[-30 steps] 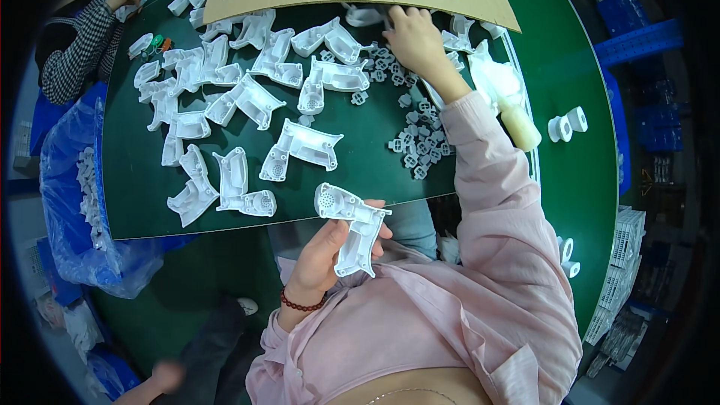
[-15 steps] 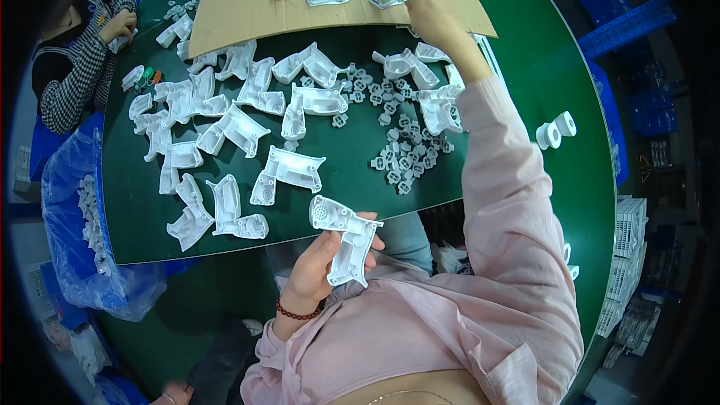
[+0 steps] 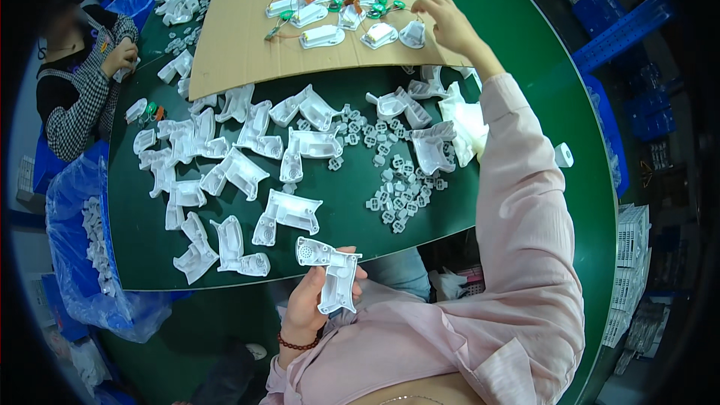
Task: Assembling electronic components, wiring, and circuit boards into plastic device housings at a workbench.
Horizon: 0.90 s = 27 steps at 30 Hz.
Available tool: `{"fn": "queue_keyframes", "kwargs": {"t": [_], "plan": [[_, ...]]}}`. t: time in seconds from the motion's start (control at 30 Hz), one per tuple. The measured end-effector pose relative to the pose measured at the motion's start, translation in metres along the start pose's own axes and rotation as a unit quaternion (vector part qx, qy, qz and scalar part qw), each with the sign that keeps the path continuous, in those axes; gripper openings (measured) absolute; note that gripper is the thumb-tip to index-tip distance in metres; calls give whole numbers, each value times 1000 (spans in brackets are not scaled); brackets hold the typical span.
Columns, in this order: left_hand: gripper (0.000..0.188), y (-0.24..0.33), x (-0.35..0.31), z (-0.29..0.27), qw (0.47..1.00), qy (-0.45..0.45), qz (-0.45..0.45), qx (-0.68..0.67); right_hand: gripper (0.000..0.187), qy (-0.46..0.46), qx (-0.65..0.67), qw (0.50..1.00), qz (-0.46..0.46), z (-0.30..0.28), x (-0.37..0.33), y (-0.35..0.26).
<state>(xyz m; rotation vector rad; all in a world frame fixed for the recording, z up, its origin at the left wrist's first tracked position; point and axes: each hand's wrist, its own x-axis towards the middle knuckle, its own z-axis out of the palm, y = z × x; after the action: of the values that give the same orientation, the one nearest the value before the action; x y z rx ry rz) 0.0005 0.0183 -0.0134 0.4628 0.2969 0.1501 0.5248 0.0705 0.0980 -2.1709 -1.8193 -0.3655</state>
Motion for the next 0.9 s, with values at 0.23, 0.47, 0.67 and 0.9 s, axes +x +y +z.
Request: {"fn": "queue_keyframes", "kwargs": {"t": [0.23, 0.47, 0.67, 0.9], "plan": [[65, 5, 13, 5, 1000, -3, -24, 4, 52, -105, 95, 886, 442, 20, 20, -6], [65, 3, 4, 10, 1000, -4, -2, -5, 58, -185, 7, 897, 402, 6, 27, -16], [69, 5, -6, 3, 1000, -21, -4, -6, 48, -94, 23, 899, 427, 24, 12, -5], [67, 4, -14, 0, 999, -27, 16, -20, 46, -162, 133, 823, 528, 8, 22, -12]]}}
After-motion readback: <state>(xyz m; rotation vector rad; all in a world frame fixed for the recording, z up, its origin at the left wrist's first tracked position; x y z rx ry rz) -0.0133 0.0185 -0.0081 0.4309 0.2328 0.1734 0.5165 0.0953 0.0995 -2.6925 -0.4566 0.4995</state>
